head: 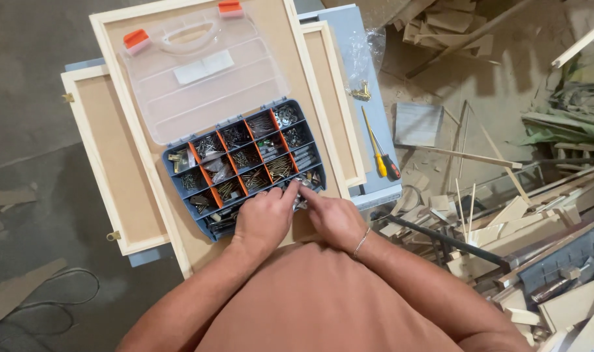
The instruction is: The person attaches small metal hinges to the corners of a light-colored wooden frame by hand. They then place the frame on a workbench and open a plastic organizer box containing various screws and fasteners.
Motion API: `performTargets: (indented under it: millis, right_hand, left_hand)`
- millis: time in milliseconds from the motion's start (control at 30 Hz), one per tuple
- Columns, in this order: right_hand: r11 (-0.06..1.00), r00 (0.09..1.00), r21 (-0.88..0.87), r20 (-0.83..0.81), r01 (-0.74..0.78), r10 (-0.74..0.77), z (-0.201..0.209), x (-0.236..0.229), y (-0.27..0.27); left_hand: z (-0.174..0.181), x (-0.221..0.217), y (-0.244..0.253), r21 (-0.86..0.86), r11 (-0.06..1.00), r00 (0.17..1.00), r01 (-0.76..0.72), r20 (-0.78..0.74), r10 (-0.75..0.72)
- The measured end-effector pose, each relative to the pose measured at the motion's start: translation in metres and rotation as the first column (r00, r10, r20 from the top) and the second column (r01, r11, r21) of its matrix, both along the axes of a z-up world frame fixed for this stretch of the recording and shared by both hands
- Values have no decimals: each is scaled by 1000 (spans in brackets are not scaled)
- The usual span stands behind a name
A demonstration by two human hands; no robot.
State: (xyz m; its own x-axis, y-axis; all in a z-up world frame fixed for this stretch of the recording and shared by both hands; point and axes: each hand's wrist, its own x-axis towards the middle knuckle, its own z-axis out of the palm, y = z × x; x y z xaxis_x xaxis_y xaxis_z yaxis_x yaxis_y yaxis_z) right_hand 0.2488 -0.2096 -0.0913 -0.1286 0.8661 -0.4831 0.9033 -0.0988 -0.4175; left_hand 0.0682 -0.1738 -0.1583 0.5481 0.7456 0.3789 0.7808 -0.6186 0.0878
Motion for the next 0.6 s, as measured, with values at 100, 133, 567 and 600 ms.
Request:
performTargets:
  millis: [100, 133, 567, 600]
  right_hand:
    - [998, 998, 46, -50, 50, -48, 1, 2, -2]
    - [998, 997, 43, -52, 54, -52, 1, 4, -3]
    - [981, 996, 175, -31, 85, -80, -27, 25, -1]
    - [984, 997, 162, -36, 79, -74, -24, 24, 0]
  left_hand:
    - [-6, 3, 3, 14, 1000, 1000, 3, 2, -3]
    - [-5, 3, 3, 12, 1000, 1000, 7, 0, -7]
    - [-4, 13, 3, -131, 991, 988, -10, -157, -11]
    - [-7, 14, 2, -137, 990, 988, -19, -156, -2]
